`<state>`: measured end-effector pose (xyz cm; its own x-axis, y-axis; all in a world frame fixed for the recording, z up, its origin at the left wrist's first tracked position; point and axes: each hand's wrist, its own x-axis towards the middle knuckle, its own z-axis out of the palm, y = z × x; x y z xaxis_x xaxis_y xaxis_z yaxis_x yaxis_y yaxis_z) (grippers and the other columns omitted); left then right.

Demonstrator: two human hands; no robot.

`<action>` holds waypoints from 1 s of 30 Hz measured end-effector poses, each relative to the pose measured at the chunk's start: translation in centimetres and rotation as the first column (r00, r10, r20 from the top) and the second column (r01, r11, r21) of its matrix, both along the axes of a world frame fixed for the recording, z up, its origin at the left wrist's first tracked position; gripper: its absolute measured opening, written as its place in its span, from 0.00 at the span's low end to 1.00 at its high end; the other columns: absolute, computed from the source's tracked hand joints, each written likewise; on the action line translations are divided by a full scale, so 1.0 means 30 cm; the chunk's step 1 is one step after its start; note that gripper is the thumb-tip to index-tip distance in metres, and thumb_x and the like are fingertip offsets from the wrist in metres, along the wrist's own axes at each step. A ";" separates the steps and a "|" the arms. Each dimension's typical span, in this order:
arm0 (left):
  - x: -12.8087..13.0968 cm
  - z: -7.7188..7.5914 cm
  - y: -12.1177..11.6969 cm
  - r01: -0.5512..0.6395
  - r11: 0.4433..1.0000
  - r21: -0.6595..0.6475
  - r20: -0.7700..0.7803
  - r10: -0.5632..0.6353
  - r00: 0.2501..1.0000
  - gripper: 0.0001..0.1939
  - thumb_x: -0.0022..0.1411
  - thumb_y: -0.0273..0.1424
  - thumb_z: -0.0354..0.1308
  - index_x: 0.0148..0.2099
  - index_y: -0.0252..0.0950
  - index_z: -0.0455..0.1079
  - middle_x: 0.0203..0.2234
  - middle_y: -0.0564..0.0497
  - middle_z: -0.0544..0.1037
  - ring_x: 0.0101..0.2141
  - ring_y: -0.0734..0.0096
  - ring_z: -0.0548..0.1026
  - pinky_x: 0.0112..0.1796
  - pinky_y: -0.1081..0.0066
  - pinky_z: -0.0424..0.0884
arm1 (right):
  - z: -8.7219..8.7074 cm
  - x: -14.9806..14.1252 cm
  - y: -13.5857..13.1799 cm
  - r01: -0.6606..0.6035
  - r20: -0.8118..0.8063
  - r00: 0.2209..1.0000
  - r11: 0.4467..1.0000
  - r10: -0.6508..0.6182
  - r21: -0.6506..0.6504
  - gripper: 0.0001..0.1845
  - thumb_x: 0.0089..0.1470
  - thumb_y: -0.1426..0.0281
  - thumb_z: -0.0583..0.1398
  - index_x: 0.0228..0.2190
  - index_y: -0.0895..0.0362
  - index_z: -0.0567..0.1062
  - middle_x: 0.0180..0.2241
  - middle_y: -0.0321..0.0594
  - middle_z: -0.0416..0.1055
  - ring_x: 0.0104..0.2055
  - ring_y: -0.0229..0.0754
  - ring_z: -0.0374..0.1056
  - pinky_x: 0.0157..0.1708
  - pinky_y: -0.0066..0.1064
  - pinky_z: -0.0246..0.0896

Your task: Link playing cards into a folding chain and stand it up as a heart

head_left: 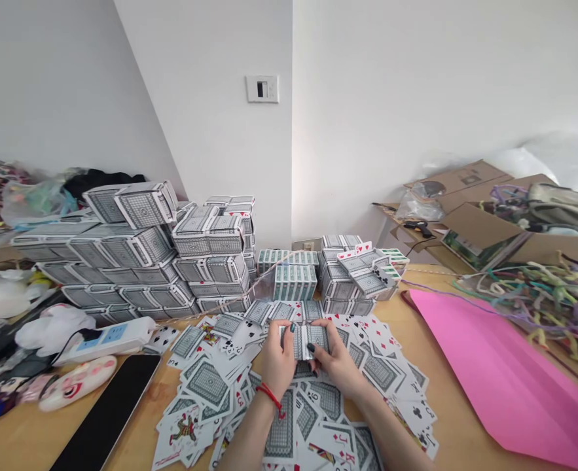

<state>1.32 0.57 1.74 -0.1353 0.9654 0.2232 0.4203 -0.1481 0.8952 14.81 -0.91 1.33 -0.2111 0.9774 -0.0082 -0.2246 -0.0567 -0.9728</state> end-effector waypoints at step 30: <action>0.009 -0.044 0.044 0.189 0.955 -0.227 0.390 -0.089 0.917 0.18 0.49 0.43 0.57 0.18 0.34 0.63 0.15 0.52 0.70 0.21 0.69 0.70 0.23 0.73 0.64 | 0.001 -0.004 0.014 0.128 0.117 0.981 0.969 -0.155 0.211 0.26 0.49 0.66 0.55 0.50 0.53 0.55 0.39 0.40 0.67 0.39 0.42 0.66 0.38 0.33 0.63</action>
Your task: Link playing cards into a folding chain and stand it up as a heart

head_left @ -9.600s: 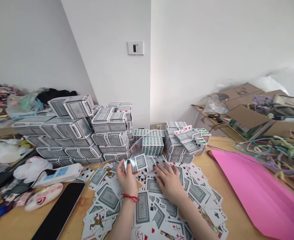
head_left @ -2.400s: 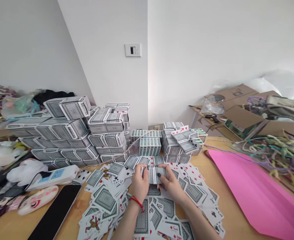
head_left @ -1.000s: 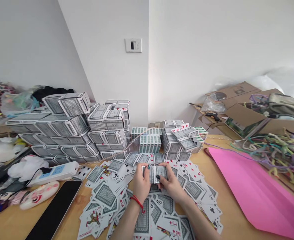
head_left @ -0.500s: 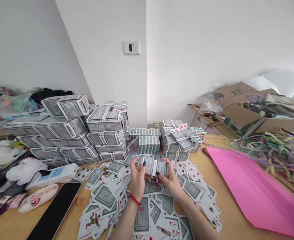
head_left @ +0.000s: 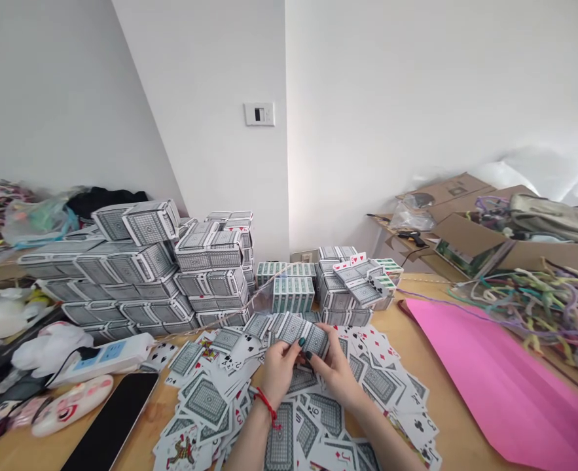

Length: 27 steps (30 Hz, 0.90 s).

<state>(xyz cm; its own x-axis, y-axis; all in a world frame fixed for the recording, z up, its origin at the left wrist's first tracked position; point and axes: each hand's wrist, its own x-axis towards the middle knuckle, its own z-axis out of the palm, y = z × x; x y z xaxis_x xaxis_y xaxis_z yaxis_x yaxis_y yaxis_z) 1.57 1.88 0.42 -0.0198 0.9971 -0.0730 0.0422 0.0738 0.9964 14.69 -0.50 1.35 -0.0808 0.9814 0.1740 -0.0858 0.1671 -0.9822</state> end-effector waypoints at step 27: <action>-0.038 0.024 0.033 -0.170 0.982 -0.077 0.481 0.186 0.857 0.15 0.43 0.33 0.65 0.32 0.34 0.65 0.24 0.54 0.71 0.25 0.75 0.70 0.27 0.71 0.73 | -0.060 0.080 0.045 0.393 0.891 0.282 0.890 -0.355 0.230 0.27 0.38 0.57 0.62 0.43 0.48 0.67 0.40 0.43 0.65 0.45 0.56 0.58 0.43 0.46 0.48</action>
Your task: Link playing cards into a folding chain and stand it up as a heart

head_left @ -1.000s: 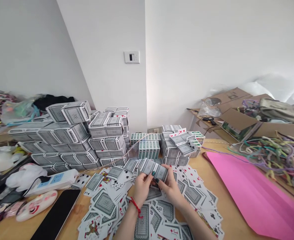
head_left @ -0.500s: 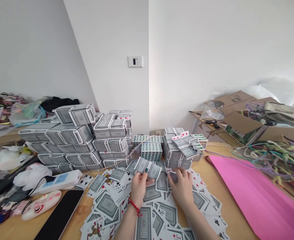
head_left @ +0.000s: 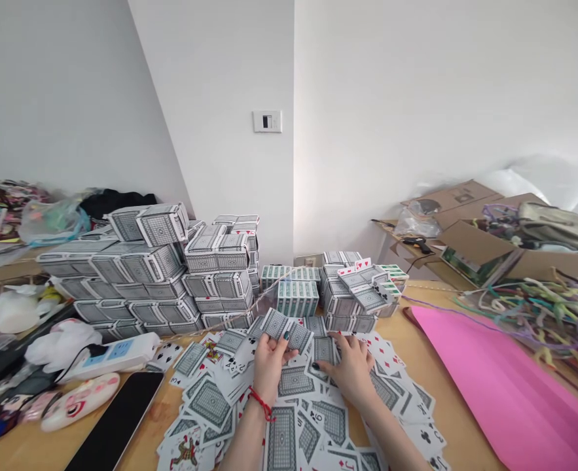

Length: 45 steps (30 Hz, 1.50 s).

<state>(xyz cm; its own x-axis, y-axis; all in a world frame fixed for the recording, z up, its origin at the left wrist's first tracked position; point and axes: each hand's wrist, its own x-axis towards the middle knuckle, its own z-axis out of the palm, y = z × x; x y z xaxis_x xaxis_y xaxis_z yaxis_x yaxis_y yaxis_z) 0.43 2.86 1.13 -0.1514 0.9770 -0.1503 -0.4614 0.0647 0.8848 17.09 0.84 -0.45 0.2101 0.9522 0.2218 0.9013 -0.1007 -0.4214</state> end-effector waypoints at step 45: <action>-0.052 0.101 -0.028 0.372 0.922 -0.108 0.633 -0.225 0.741 0.11 0.57 0.31 0.52 0.41 0.32 0.69 0.39 0.44 0.76 0.43 0.58 0.73 0.42 0.61 0.70 | 0.043 0.015 0.001 0.068 -0.725 0.679 0.973 0.116 0.219 0.19 0.42 0.53 0.59 0.21 0.56 0.65 0.15 0.30 0.59 0.18 0.36 0.55 0.17 0.27 0.52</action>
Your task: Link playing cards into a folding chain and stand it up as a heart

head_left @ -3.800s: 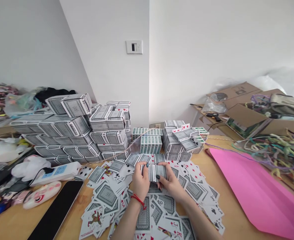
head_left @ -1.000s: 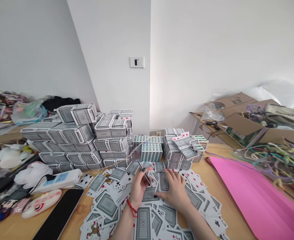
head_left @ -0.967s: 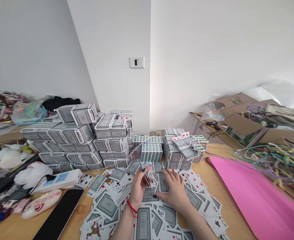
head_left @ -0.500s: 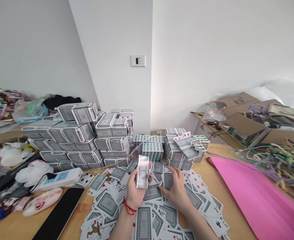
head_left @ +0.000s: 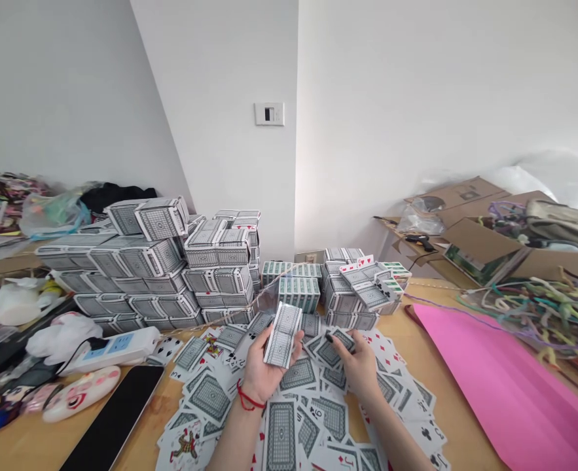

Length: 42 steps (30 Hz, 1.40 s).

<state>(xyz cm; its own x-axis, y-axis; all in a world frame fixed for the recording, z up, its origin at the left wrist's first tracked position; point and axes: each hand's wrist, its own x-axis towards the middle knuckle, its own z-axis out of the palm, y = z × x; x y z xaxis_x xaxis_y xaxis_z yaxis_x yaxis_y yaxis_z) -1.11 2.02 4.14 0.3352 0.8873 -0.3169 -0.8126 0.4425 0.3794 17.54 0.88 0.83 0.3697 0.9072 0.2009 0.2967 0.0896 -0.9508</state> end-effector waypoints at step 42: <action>-0.049 -0.034 0.014 0.339 0.938 0.076 -0.250 -0.312 0.917 0.15 0.50 0.33 0.54 0.41 0.33 0.69 0.33 0.43 0.78 0.42 0.53 0.73 0.43 0.58 0.66 | 0.027 -0.030 0.002 -0.167 -0.712 0.660 0.971 0.239 0.172 0.14 0.39 0.62 0.66 0.26 0.57 0.70 0.18 0.31 0.66 0.19 0.34 0.62 0.19 0.25 0.58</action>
